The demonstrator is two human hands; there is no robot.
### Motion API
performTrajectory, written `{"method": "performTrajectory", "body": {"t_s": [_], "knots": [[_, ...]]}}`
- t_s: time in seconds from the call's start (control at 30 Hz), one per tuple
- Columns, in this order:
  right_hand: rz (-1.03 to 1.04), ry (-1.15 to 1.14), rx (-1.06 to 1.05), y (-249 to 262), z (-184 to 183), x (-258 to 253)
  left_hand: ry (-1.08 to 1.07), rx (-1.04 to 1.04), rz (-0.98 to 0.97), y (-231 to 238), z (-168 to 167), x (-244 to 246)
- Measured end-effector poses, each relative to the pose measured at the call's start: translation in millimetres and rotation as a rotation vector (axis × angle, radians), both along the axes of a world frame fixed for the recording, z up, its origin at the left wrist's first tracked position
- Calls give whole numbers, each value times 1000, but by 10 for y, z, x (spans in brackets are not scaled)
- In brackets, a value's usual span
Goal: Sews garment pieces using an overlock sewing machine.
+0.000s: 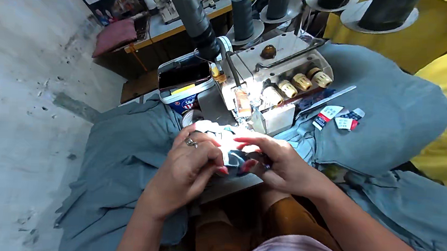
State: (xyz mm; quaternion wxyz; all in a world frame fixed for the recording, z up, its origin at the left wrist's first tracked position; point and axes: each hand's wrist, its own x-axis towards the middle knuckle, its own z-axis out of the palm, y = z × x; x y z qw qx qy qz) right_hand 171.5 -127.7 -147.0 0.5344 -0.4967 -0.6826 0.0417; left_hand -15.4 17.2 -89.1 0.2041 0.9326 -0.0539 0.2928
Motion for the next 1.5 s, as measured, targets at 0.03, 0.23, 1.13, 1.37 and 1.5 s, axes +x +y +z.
{"method": "performTrajectory", "body": {"t_s": [0.03, 0.23, 1.13, 1.37, 1.5], "knots": [[-16, 2, -28, -6, -22, 17, 16, 31, 12, 4, 2, 2], [-46, 106, -131, -127, -115, 65, 113, 279, 119, 121, 25, 21], [-551, 516, -37, 118, -702, -364, 731, -96, 743, 505, -187, 1293], [-575, 550, -9, 139, -743, -387, 558, -123, 779, 403, -261, 1247], [-334, 822, -144, 6, -683, -294, 449, -429, 685, 638, -484, 785]]}}
